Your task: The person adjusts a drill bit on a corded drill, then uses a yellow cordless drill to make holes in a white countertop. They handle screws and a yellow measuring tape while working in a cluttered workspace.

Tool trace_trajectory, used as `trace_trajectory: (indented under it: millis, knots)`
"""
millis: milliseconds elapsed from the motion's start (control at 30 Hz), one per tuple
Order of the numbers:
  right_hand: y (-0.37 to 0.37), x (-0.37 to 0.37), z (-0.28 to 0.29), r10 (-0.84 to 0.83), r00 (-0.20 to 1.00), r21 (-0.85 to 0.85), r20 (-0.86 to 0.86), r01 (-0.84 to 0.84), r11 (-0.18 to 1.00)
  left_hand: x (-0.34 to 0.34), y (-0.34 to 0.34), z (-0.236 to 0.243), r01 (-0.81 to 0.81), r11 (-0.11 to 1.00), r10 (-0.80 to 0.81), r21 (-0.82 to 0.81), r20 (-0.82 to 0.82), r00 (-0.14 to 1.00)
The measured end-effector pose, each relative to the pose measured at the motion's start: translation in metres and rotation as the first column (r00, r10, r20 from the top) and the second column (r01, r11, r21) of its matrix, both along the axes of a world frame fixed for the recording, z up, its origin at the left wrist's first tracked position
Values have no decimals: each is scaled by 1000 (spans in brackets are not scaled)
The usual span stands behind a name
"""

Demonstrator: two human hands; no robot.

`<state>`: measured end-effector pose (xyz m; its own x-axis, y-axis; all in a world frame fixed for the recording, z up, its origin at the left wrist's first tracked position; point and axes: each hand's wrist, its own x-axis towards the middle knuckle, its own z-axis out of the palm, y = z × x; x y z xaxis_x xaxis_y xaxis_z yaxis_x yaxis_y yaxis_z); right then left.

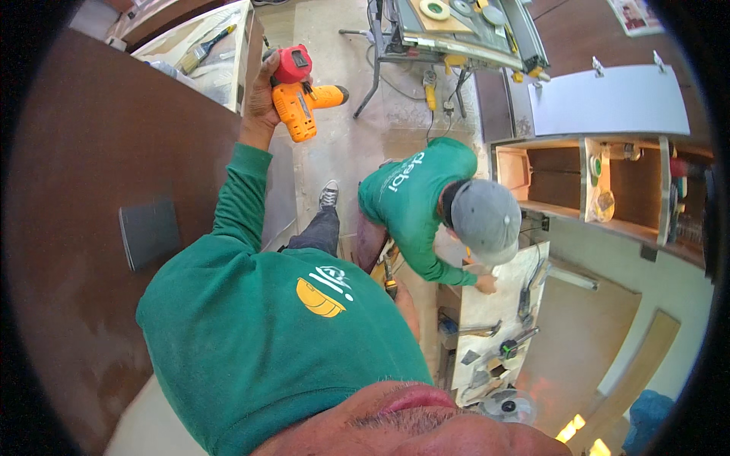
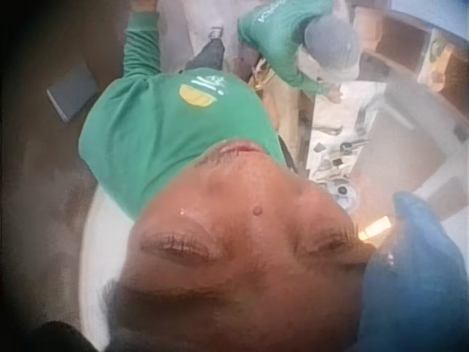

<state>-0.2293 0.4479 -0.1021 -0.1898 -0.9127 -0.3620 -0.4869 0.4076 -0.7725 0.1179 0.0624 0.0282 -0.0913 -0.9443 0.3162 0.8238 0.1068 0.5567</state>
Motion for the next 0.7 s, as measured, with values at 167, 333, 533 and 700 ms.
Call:
trace_trajectory:
  millis: [167,333,533,700]
  knots:
    - [-44,10,48,34,995,28,91,-36,999,36,-25,12,-31,999,30,-11,-85,996]
    - [-117,46,76,203,978,26,44,-205,978,80,-59,21,-95,995,92,-19,-97,991]
    - [-227,69,113,535,844,-172,36,-522,836,103,-86,15,-93,993,100,77,-92,991]
    - [-330,84,164,602,797,-264,-40,-590,763,105,-113,16,-98,986,116,134,-130,985]
